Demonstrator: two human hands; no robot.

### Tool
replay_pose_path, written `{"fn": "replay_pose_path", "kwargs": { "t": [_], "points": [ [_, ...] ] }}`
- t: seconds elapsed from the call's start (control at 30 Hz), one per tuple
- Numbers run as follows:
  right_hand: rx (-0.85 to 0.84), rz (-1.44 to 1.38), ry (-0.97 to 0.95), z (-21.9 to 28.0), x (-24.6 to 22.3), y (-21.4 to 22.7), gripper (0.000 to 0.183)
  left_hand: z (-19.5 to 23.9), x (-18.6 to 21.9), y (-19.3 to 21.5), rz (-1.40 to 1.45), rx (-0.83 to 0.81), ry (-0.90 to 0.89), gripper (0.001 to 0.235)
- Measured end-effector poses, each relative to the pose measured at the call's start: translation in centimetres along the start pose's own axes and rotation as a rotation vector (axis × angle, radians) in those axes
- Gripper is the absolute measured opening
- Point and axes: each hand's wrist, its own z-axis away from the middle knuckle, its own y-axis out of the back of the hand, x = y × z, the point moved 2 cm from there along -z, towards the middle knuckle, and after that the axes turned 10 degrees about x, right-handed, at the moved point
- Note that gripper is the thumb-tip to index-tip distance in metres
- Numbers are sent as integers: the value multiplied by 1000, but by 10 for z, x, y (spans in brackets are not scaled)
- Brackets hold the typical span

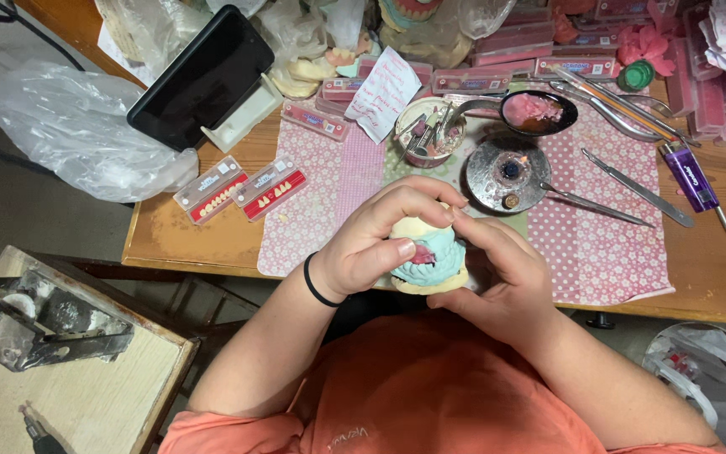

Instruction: The person uses a metal spatula to apply pink material to a dental mold held in a metal clamp. They repeatedly smooth and shape the material on the mold's surface, occasionally picking up and placing down small tools and materials from the cluttered workbench.

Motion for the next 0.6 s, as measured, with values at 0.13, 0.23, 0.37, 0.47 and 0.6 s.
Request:
{"fn": "replay_pose_path", "kwargs": {
  "t": [0.13,0.23,0.37,0.47,0.6],
  "points": [
    [-27,-12,-22,2,7,1,85,2,-1,0,-19,19,18,42],
    [-38,-27,-58,4,10,4,84,3,2,-1,-26,54,52,45],
    [-113,76,-63,3,12,7,90,9,2,0,-53,114,44,50],
    [-171,105,-72,2,13,9,100,15,4,2,-81,200,16,47],
    [-296,264,-99,2,2,8,100,16,31,1,-332,254,83,54]
  ]
}}
